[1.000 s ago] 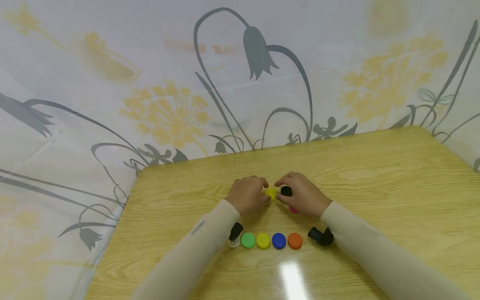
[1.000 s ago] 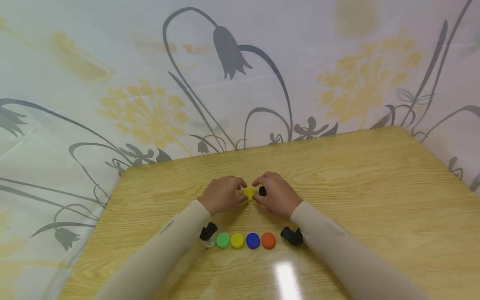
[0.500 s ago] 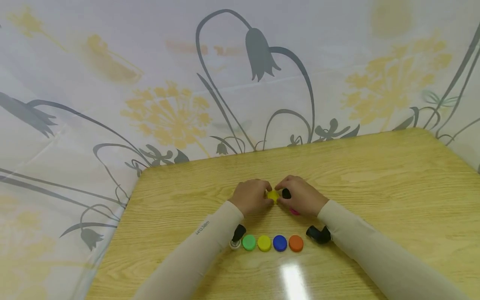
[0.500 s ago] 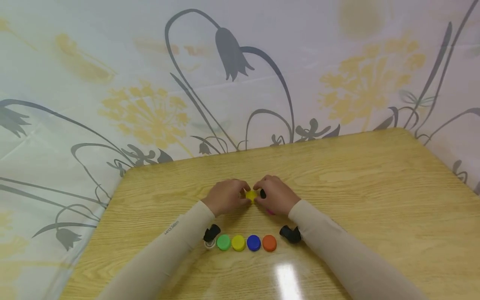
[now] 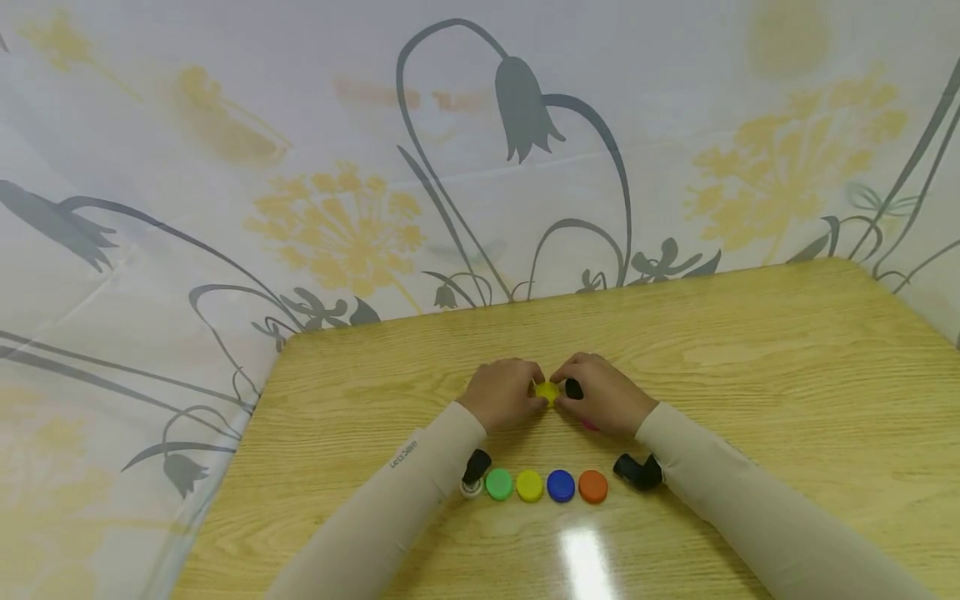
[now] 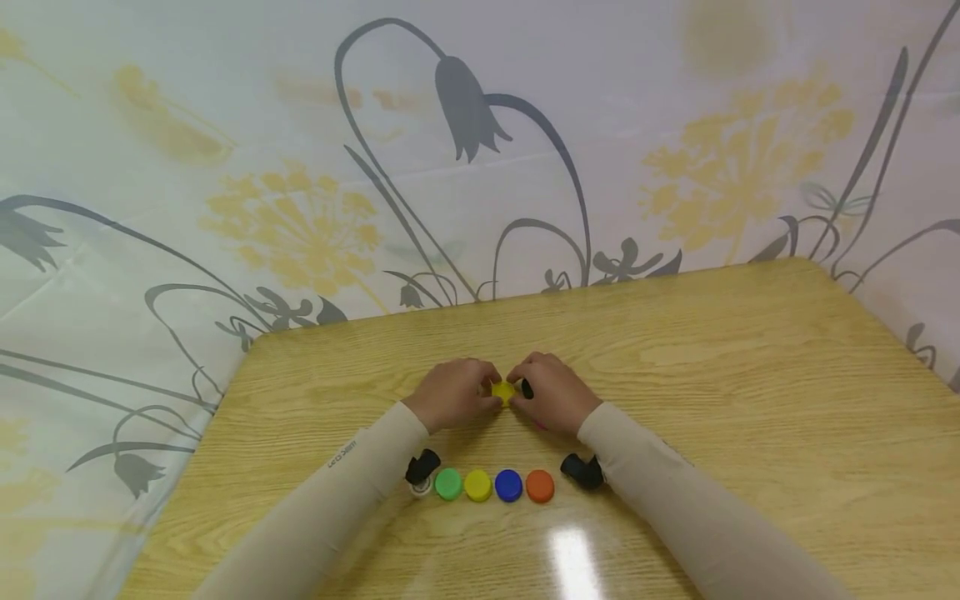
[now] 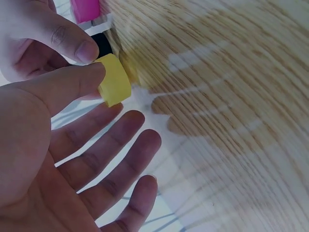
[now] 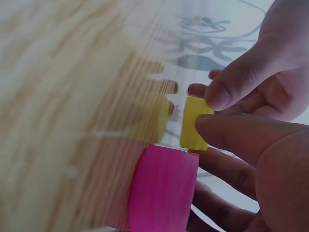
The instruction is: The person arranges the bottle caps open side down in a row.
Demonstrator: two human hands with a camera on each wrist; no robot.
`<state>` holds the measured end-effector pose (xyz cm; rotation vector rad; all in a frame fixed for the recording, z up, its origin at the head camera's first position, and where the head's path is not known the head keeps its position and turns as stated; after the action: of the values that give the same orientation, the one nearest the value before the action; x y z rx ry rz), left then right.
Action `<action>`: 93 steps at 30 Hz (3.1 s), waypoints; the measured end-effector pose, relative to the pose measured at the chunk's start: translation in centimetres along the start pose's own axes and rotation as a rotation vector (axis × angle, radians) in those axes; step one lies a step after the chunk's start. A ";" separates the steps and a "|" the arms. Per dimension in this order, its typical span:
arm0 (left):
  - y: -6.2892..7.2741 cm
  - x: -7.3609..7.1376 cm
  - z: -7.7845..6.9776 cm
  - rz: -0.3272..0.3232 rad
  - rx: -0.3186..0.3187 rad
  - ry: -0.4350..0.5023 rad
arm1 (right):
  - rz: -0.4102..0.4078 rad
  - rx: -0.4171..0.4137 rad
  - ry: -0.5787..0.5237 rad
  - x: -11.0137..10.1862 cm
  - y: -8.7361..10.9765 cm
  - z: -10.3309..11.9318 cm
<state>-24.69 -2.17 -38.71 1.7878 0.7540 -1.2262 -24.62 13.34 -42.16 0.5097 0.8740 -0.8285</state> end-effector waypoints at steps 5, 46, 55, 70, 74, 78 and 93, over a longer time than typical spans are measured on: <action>0.4 -0.1 0.1 0.001 0.014 0.051 | -0.045 -0.014 0.018 0.0 0.4 0.4; 6.8 0.6 -3.5 -0.253 0.323 0.420 | -0.336 -0.240 -0.256 -0.2 8.9 3.2; 7.1 0.9 -3.8 -0.246 0.428 0.438 | -0.366 -0.288 -0.243 -0.3 10.2 3.3; 7.1 1.7 -3.9 -0.254 0.411 0.398 | -0.295 -0.311 -0.235 0.2 10.3 2.7; 7.0 1.8 -4.0 -0.256 0.413 0.390 | -0.274 -0.336 -0.248 0.2 10.2 2.7; 6.9 1.9 -4.0 -0.253 0.419 0.381 | -0.234 -0.325 -0.277 0.2 10.3 2.8; 6.7 2.2 -3.9 -0.194 0.406 0.382 | -0.200 -0.257 -0.281 0.4 10.3 2.6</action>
<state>-16.63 -1.95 -38.05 2.3718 0.9617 -1.2419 -15.02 17.47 -40.36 0.0766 0.7636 -0.9281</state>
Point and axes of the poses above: each hand's wrist, its own y-axis away from the middle knuckle, its own x-axis out of the palm, z = x × y, the point moved 3 cm from there along -y, towards the middle knuckle, and after that the axes turned 11 degrees about z, right-handed, at the moved point
